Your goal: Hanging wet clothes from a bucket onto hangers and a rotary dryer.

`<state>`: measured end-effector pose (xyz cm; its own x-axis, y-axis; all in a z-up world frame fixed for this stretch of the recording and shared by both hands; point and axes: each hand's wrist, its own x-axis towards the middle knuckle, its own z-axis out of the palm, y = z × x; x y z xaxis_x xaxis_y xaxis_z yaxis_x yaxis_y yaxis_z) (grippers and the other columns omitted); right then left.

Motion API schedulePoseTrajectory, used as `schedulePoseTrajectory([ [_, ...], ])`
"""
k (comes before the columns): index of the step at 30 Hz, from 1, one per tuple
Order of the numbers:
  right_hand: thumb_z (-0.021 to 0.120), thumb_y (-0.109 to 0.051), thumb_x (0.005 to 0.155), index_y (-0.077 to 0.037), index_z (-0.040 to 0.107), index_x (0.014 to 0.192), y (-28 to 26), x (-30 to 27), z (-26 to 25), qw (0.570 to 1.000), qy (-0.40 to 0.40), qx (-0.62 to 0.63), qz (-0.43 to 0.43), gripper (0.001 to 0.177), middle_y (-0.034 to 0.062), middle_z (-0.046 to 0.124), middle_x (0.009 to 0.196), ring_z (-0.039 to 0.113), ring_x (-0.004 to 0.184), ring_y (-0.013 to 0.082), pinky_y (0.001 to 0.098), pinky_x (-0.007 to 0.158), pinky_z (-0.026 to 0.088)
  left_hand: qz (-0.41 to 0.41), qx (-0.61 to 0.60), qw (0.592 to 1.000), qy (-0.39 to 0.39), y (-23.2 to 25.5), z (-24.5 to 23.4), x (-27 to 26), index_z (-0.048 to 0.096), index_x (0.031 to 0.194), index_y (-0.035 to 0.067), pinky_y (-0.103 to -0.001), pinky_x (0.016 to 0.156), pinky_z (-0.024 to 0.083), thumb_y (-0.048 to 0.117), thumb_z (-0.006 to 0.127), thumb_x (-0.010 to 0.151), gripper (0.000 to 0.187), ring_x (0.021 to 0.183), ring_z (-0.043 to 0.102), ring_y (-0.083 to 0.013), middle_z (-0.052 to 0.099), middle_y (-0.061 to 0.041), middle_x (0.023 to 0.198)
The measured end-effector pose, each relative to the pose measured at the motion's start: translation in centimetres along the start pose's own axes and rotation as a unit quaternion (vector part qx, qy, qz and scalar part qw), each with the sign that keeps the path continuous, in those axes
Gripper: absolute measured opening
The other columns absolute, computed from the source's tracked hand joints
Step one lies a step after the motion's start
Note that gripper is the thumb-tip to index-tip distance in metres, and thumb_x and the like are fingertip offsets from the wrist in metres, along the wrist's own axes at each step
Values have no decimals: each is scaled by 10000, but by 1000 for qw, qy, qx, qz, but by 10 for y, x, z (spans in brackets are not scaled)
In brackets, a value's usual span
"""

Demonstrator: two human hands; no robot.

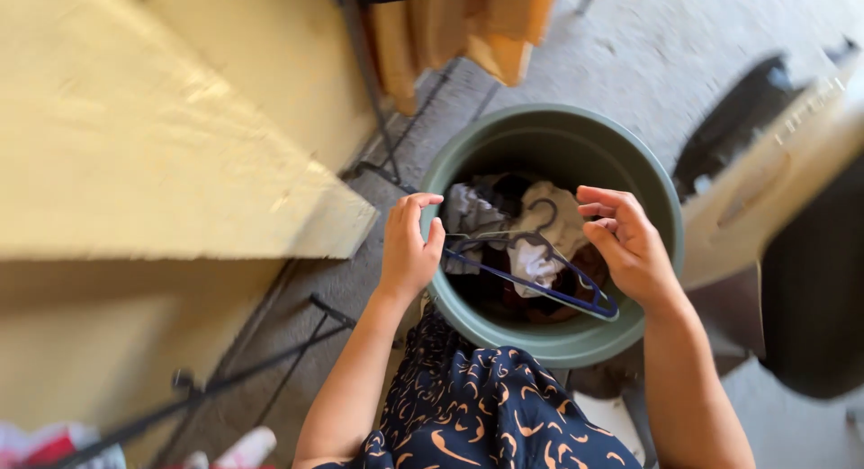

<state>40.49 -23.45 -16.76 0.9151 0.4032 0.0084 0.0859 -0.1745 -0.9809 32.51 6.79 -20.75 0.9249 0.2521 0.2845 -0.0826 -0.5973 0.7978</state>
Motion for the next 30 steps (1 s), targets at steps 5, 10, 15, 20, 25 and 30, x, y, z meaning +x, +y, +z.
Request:
schedulePoseTrajectory([
  [5,592,-10,975,-52,582,1358,45,-27,-1,992,91,-32,75,386,33,641,1271,596,1137,126,268,927,483,-11,-11,991,-134,-44,54,18,615,1184,100,-440,1015,445,76,633,902,283,1140,590,-331,651,-109,1162],
  [10,633,-33,952,-98,612,1344,99,-52,4,977,136,-61,150,398,33,662,1205,617,1051,128,276,868,502,-5,12,970,-242,-96,112,26,628,1182,131,-453,995,476,125,656,901,283,1135,605,-335,662,-100,1168],
  [15,634,-39,924,-176,655,1311,165,-74,13,955,103,-171,219,411,74,664,1145,674,1014,196,326,872,553,-19,156,917,-367,-125,151,45,632,1237,171,-507,975,466,221,676,877,366,1165,580,-352,643,-99,1240],
  [20,658,-95,829,-222,637,1314,216,-80,30,896,52,-367,245,502,79,623,1261,590,1175,301,458,943,480,27,240,895,-376,-180,202,57,574,1324,219,-528,1024,421,188,688,820,518,1262,512,-362,555,-99,1385],
  [25,683,-121,742,-218,578,1349,247,-89,46,829,52,-502,240,624,87,587,1330,539,1217,323,536,972,393,4,327,853,-407,-235,228,32,453,1478,325,-548,1048,384,127,679,792,749,1311,453,-404,457,-135,1473],
  [30,646,-132,856,-261,625,1259,233,-82,47,807,48,-511,292,424,39,637,1094,623,1065,266,494,910,454,-155,308,807,-479,-235,215,5,381,1513,319,-551,1041,457,212,678,863,723,1238,578,-416,562,-179,1369],
])
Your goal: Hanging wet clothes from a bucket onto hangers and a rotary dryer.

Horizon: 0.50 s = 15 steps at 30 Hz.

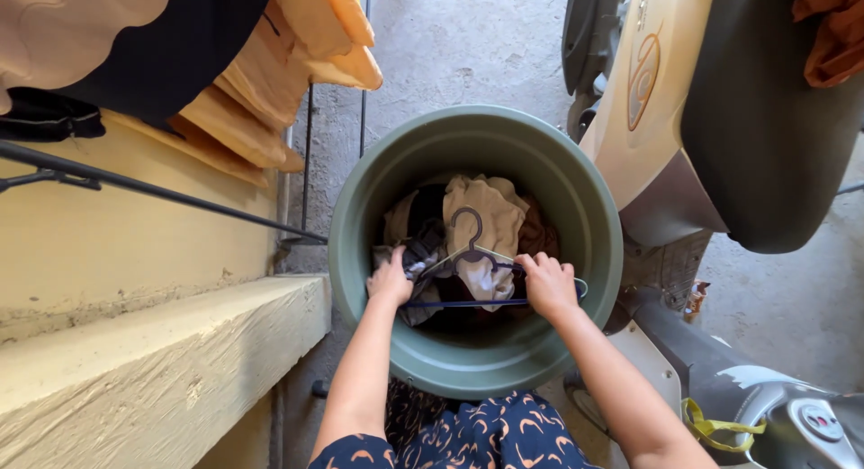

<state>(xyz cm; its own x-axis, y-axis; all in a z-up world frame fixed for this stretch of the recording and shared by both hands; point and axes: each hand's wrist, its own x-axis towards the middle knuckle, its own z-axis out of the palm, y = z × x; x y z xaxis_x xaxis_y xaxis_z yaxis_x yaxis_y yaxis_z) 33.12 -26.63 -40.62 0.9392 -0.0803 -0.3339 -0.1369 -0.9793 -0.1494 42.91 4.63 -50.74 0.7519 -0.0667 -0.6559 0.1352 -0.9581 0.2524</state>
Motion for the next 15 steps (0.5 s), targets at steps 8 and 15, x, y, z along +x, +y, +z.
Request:
schedulePoseTrajectory([
  [8,645,-92,832,-184,681,989,27,7,9,987,106,93,-75,186,68,672,881,675,871,309,478,746,527,2,-94,995,32,-13,12,-30,502,1337,265,-524,962,509,158,728,805,588,1119,624,-456,620,-215,1207],
  [15,672,-213,829,-195,722,982,16,3,-112,987,23,156,26,162,39,730,986,702,888,295,426,774,564,22,-145,985,93,-29,-3,-32,582,1195,192,-505,932,515,160,770,771,465,1091,627,-453,648,-226,1134],
])
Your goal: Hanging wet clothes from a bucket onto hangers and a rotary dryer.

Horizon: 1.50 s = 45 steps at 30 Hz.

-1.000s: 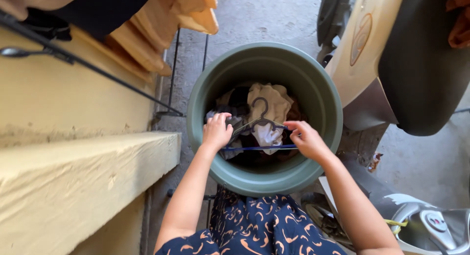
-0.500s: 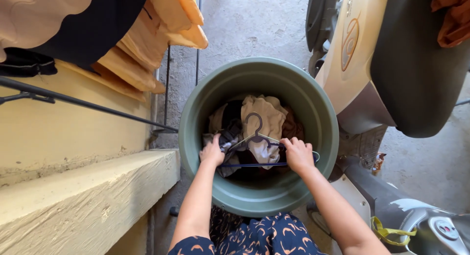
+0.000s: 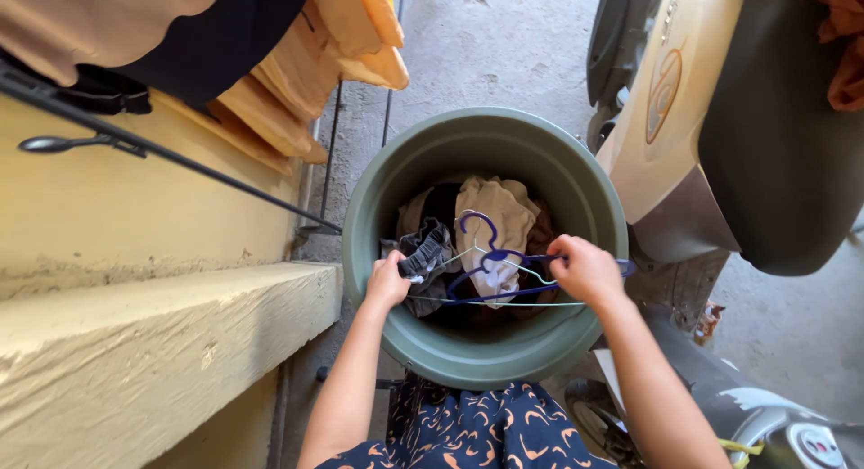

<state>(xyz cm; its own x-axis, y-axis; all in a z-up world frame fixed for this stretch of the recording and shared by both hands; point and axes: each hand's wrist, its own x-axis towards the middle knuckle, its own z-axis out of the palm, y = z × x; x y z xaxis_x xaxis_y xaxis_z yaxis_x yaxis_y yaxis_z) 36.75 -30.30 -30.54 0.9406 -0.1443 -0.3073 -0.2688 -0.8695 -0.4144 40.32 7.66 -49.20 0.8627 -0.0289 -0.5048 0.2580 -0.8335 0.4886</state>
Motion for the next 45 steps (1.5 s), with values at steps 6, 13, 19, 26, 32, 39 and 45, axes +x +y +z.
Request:
schedulePoseTrajectory([
  [6,676,-353,890,-268,781,1068,-30,-13,-100,992,-92,-82,30,223,30,719,1060,709,955,253,378,846,566,63,-107,991,-41,6,-14,-13,591,1047,72,-458,858,546,362,904,685,559,975,679,-336,696,-194,1050],
  [13,634,-327,946,-201,762,1114,-37,-38,-168,995,-33,-94,-15,246,69,729,1032,691,1005,281,393,879,550,-159,-379,906,-101,12,-9,-30,659,976,140,-347,548,560,503,593,920,374,739,638,-176,675,-78,925],
  [19,619,-272,1010,-99,713,1139,-44,-43,-169,997,63,-15,-48,235,129,720,1066,679,985,344,421,839,535,-183,-412,891,-58,-33,60,-8,520,1087,39,-400,548,614,170,737,816,372,765,635,-219,596,-113,956],
  [26,571,-245,1042,-55,617,1211,-47,-31,-124,990,32,134,-24,258,142,747,1036,707,903,273,372,813,538,-241,-303,919,-72,4,49,-22,422,1306,99,-402,590,530,252,785,813,631,858,656,-278,637,-149,1100],
  [32,549,-143,1090,-21,585,1199,-26,-16,-50,937,4,345,-63,167,137,624,966,550,808,204,338,730,459,-112,-316,942,21,50,-11,-45,670,1174,56,-426,804,496,421,636,955,427,961,674,-321,712,-151,1059],
  [39,455,-59,1126,-106,496,1164,-63,-16,-39,812,11,557,-172,73,107,709,1168,660,1100,154,271,984,499,106,-233,936,242,120,-92,-93,652,1210,57,-432,867,504,397,608,1012,397,1016,646,-391,675,-187,1098],
  [45,513,-24,1091,-127,500,1149,-73,-16,-31,750,-16,640,-168,120,119,696,1233,678,1088,204,281,889,478,102,-288,918,254,154,-149,-124,669,1171,26,-357,831,519,357,609,1022,368,930,678,-275,703,-131,1037],
])
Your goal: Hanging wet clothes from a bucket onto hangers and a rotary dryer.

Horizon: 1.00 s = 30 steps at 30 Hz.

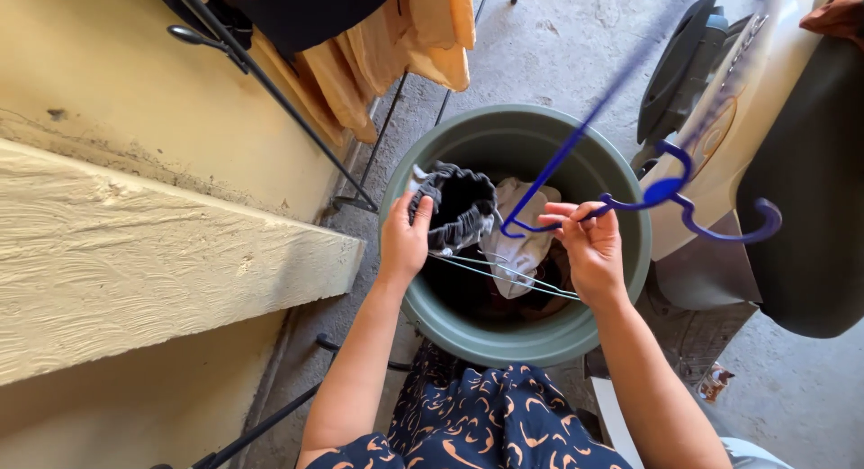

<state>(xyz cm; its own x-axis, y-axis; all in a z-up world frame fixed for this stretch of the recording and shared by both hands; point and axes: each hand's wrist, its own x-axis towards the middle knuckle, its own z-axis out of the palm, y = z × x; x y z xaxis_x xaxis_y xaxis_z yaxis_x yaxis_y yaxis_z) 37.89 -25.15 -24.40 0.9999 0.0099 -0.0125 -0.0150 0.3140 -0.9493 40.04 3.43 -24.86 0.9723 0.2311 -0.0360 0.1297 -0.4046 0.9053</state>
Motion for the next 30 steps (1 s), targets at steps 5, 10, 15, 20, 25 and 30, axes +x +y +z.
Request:
schedulePoseTrajectory([
  [5,559,-7,1078,-96,538,1106,-4,5,4,999,27,18,-37,96,88,637,1209,700,1112,234,355,936,553,-30,-181,983,-17,26,-15,-15,681,1192,31,-306,858,518,309,636,1023,328,926,634,-143,710,-48,1024],
  [10,587,-25,1087,-82,561,1119,-5,9,17,996,44,-2,-73,71,84,643,1149,696,1136,243,375,1008,560,-48,-285,955,-66,13,-24,-8,696,1167,53,-268,864,526,274,669,999,279,927,631,-77,727,4,1031],
  [15,584,-27,1070,-87,555,1118,5,13,42,996,7,10,-93,82,82,688,1072,710,1105,238,372,987,550,-155,-290,936,-123,-14,-4,-16,710,1085,65,-249,721,499,263,693,990,221,801,628,-61,709,19,926],
  [20,516,31,1059,-80,531,1098,40,19,63,996,-10,-13,-85,118,83,704,1057,704,1096,214,357,1010,546,-152,-314,928,-130,23,-9,-17,694,996,95,-227,624,506,240,687,967,148,732,625,-41,685,45,849],
  [25,560,42,1062,-33,558,1035,48,26,55,978,-6,-193,-73,80,100,649,964,723,1014,205,331,928,566,-95,-309,943,-85,18,-15,-14,682,926,78,-214,577,453,212,697,989,149,675,563,-28,646,56,791],
  [30,576,66,958,-1,577,1075,42,30,35,919,-103,-368,-94,135,164,677,984,715,955,311,385,828,563,-97,-148,984,-36,14,-23,-5,669,903,65,-276,593,478,229,714,941,174,641,568,-80,637,10,729],
])
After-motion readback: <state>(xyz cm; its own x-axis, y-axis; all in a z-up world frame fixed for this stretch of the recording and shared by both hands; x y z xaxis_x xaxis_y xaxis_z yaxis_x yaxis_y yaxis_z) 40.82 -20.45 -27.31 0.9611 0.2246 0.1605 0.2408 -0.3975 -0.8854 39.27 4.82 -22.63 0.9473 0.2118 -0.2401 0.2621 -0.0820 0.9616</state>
